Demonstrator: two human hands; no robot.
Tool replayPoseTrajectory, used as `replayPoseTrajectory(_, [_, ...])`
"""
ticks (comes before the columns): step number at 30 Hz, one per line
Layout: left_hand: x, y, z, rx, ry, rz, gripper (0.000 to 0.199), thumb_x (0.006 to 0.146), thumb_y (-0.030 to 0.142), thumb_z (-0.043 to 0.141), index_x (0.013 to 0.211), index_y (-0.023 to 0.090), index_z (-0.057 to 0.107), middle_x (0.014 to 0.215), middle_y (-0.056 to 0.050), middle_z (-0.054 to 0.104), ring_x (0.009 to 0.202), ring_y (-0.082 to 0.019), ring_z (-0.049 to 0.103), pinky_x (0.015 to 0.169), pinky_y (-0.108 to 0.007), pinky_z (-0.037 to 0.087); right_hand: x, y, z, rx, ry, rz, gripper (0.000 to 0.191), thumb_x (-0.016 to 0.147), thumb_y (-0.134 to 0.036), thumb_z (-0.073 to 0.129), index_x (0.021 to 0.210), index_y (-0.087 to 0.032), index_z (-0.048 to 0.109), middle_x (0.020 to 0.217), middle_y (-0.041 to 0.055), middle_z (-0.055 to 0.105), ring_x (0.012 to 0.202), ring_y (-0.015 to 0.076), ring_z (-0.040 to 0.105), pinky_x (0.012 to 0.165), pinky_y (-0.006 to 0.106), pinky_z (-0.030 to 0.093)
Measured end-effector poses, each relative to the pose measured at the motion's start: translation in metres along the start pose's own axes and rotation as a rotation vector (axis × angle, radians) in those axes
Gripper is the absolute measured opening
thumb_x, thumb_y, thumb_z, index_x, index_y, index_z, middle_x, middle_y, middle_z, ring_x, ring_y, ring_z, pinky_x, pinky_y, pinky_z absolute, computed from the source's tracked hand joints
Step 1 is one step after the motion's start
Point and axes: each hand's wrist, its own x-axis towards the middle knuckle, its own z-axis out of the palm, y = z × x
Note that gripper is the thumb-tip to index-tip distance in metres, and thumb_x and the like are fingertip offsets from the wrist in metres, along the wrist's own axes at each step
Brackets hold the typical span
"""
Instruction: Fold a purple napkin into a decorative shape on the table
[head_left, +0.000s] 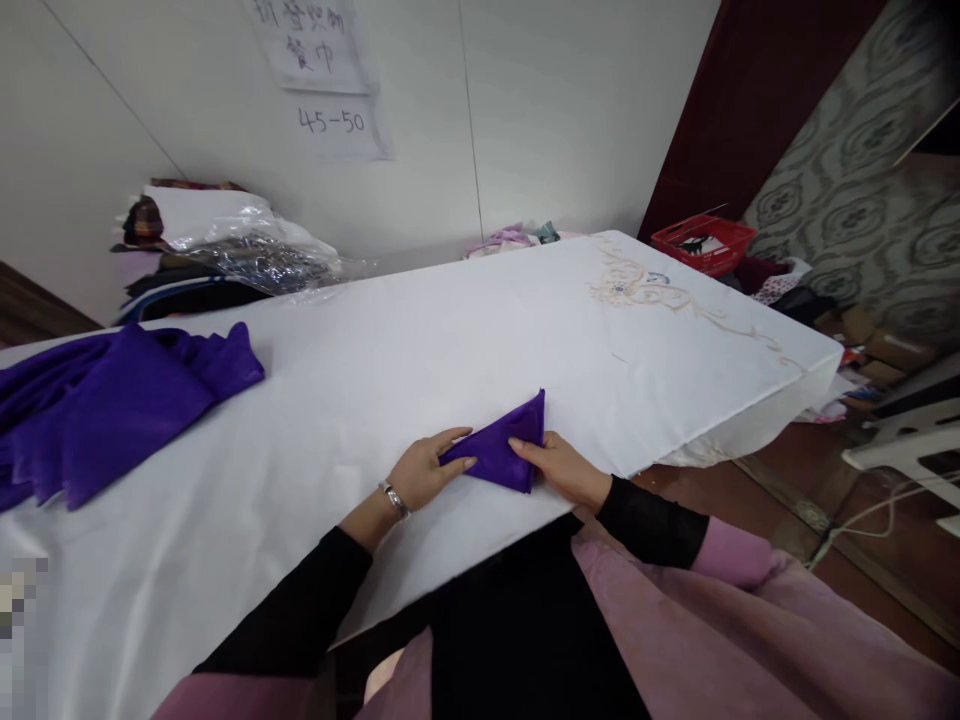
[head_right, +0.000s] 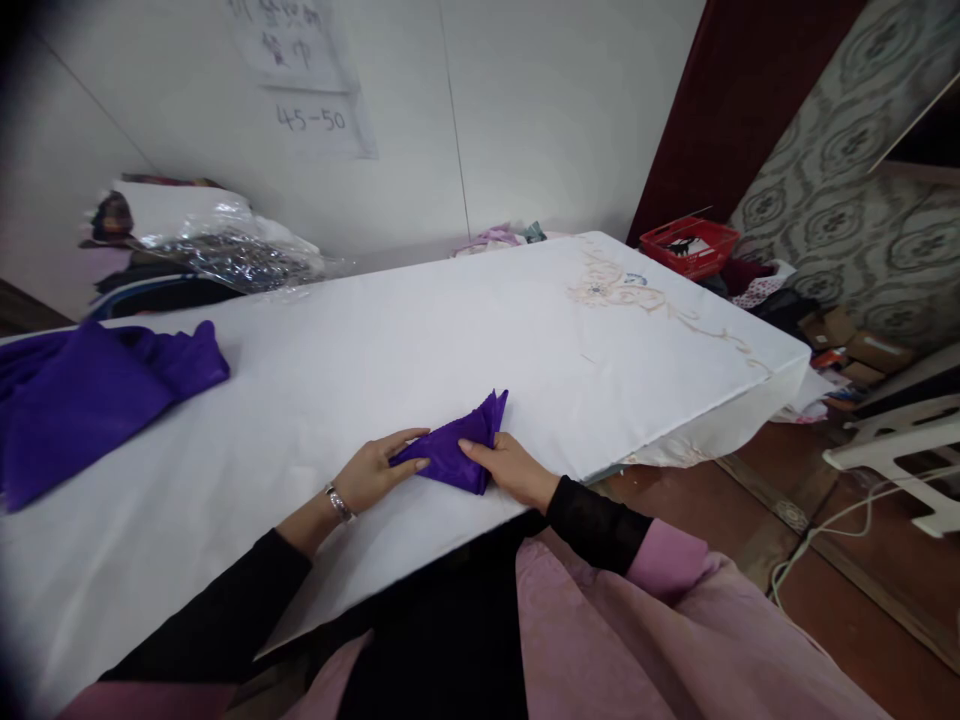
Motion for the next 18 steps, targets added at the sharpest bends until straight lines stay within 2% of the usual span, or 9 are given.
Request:
replayPoseTrajectory(3, [0.001, -0.001, 0.006, 0.032, 0.060, -0.024, 0.043, 0.076, 0.047, 0.058, 0.113, 0.024, 0.060, 0.088, 0.000, 0.072, 0.080, -0.019, 0.067, 0.077, -0.033, 0.052, 0.003, -0.002, -0.002, 0.150, 0.007, 0.049, 0.027, 0.075, -0.039, 0.068, 0.088, -0.015, 0.069, 0.086, 0.0057, 0.070, 0.081, 0.0173, 0.063, 0.090, 0.036, 0.045])
replayPoseTrajectory(6, [0.001, -0.002, 0.010, 0.039, 0.134, -0.080, 0.043, 0.076, 0.049, 0.058, 0.111, 0.024, 0.061, 0.081, 0.001, 0.071, 0.075, -0.018, 0.066, 0.072, -0.031, 0.052, 0.007, -0.003, -0.008, 0.268, 0.054, 0.138, 0.024, 0.077, -0.032, 0.067, 0.093, -0.014, 0.067, 0.089, 0.0068, 0.069, 0.081, 0.0169, 0.064, 0.087, 0.034, 0.047])
replayPoseTrajectory(10, [0.001, -0.002, 0.015, 0.030, 0.221, -0.135, 0.039, 0.076, 0.049, 0.057, 0.106, 0.024, 0.062, 0.083, 0.000, 0.071, 0.079, -0.019, 0.066, 0.074, -0.030, 0.052, 0.013, -0.003, -0.018, 0.367, 0.066, 0.265, 0.019, 0.085, -0.026, 0.059, 0.099, -0.015, 0.063, 0.092, 0.0067, 0.069, 0.080, 0.0156, 0.065, 0.081, 0.031, 0.051])
replayPoseTrajectory(15, [0.000, -0.002, 0.018, 0.049, 0.236, -0.132, 0.026, 0.076, 0.043, 0.058, 0.095, 0.026, 0.065, 0.086, 0.002, 0.071, 0.077, -0.018, 0.065, 0.073, -0.030, 0.051, 0.017, -0.006, -0.025, 0.401, 0.057, 0.368, 0.019, 0.089, -0.024, 0.052, 0.102, -0.014, 0.061, 0.091, 0.0069, 0.069, 0.073, 0.0137, 0.065, 0.074, 0.028, 0.054])
replayPoseTrajectory(18, [0.000, 0.001, 0.016, 0.105, 0.215, -0.123, 0.026, 0.077, 0.043, 0.056, 0.094, 0.025, 0.065, 0.086, 0.001, 0.070, 0.079, -0.018, 0.065, 0.074, -0.030, 0.050, 0.017, -0.008, -0.025, 0.388, 0.051, 0.396, 0.021, 0.089, -0.024, 0.051, 0.104, -0.014, 0.060, 0.091, 0.0071, 0.069, 0.073, 0.0140, 0.065, 0.071, 0.028, 0.054])
